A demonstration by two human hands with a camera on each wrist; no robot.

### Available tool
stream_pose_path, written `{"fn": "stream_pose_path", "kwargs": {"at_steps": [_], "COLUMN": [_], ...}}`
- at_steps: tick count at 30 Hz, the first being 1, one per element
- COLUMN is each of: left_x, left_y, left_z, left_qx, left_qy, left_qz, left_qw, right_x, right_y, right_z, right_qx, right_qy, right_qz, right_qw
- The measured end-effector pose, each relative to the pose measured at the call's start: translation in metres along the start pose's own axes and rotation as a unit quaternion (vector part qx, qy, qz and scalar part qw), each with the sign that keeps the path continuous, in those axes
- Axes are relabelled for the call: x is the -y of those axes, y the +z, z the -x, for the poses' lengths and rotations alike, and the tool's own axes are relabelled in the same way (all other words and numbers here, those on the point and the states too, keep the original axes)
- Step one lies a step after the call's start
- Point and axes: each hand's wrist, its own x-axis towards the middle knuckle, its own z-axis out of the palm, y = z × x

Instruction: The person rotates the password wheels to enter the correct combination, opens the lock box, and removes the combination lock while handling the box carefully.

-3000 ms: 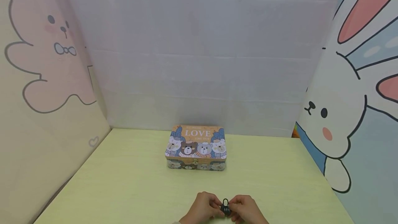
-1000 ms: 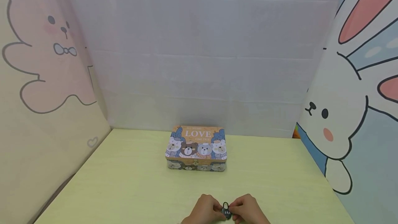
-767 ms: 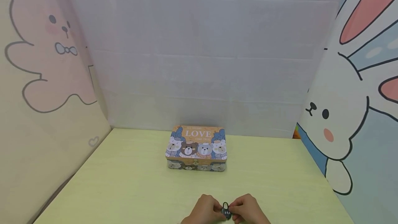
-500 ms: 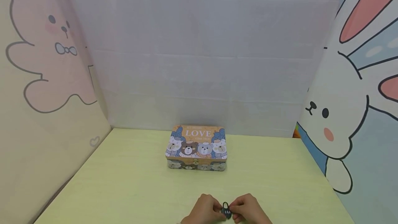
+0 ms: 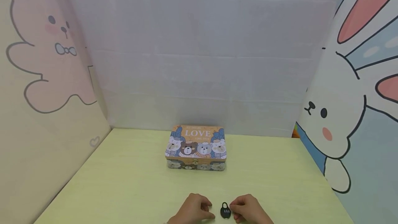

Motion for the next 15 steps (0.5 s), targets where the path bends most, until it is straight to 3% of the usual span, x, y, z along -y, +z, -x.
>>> {"fn": "stream_pose_path", "kwargs": {"at_steps": [4, 9, 11, 15], "left_x": [0.008, 0.015, 0.017, 0.021], "left_y": [-0.019, -0.046, -0.057, -0.078], "left_z": [0.010, 0.023, 0.030, 0.042], "left_qx": [0.001, -0.046, -0.078, -0.144], "left_qy": [-0.029, -0.005, 0.021, 0.074], "left_qz": [-0.035, -0.133, -0.175, -0.253], "left_qw": [0.9990, 0.9900, 0.9813, 0.9538], "right_x": [0.003, 0.005, 0.007, 0.013], "right_y": [-0.002, -0.011, -0.013, -0.016], "right_z": [-0.002, 0.000, 0.001, 0.004], "right_qx": [-0.024, -0.034, -0.042, -0.079], "right_qy": [0.018, -0.030, -0.043, -0.047], "right_qz": [0.046, 0.106, 0.135, 0.202], "right_qw": [0.998, 0.993, 0.989, 0.975]}}
